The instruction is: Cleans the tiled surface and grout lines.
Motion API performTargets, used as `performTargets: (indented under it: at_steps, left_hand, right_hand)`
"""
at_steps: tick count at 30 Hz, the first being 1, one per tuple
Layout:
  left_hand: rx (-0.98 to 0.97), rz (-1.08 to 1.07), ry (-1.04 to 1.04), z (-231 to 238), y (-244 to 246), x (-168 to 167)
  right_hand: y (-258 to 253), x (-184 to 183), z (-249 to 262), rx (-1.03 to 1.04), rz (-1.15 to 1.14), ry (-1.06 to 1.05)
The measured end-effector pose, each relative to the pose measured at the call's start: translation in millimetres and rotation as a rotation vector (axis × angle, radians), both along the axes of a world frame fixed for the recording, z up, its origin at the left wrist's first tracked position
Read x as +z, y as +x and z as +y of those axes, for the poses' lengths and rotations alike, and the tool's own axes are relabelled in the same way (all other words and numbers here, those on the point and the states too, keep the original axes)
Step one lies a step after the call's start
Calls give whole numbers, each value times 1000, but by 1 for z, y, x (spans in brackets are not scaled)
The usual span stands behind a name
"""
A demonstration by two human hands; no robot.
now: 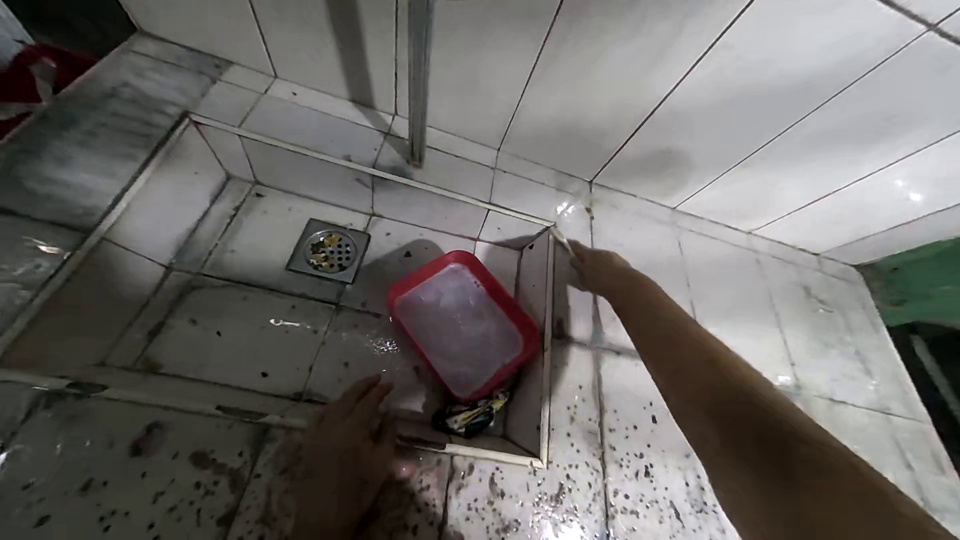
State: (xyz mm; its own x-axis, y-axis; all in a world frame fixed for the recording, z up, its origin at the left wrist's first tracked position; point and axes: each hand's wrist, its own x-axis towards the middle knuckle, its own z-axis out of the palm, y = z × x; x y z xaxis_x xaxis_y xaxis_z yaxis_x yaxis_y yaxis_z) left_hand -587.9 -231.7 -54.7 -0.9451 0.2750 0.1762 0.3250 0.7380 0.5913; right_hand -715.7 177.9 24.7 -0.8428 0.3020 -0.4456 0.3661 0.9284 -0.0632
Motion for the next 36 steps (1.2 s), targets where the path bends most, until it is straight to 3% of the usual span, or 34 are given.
performTargets:
  at_steps: [2,4,6,9,12,14,16,18,20,21,22,24,25,27,32,36]
  left_hand:
    - [-10,-5,-11,-1,0,2]
    - [-22,-30,6,-1,-1,5]
    - [-42,-93,36,-4,-6,11]
    - [-29,-409,148,-1,-23,36]
    - [-63,-567,185,35,-55,61]
    - [-139,-589,160,67,-84,72]
    - [-178,-571,-14,99,-110,75]
    - [-165,-570,-315,125,-122,71]
    - [-137,-606,-536,140,-127,61]
    - [-120,-639,-530,144,-130,54]
    - [-85,-689,-416,147,-133,49]
    - [48,-866,165,160,-135,46]
    - [75,-942,397,176,-134,55]
    - [19,-1059,636,224,-130,92]
    - [-359,-934,615,307,-117,170]
    - [-378,-799,423,285,-126,165]
  right_hand:
    - [-12,3,-4,-32,-19,-1]
    - [7,6,-17,-69,-22,-8]
    - [51,12,-38,-71,-52,-13]
    - [141,13,-65,-147,-85,-59]
    - [196,20,-68,-220,-132,-108]
    - [219,23,-66,-313,-26,-185]
    - [243,24,-61,-452,184,-239]
    - [268,18,-56,-584,321,-260]
    - [291,14,-53,-666,329,-297]
    - [300,14,-51,-688,299,-315]
    - [309,14,-48,-707,270,-336]
    - [324,11,-41,-734,282,-361]
    - [329,9,-38,-746,289,-365]
    - [331,8,-34,-752,302,-368]
    - [320,16,-30,-752,338,-358]
    - [326,16,-22,-799,316,-388]
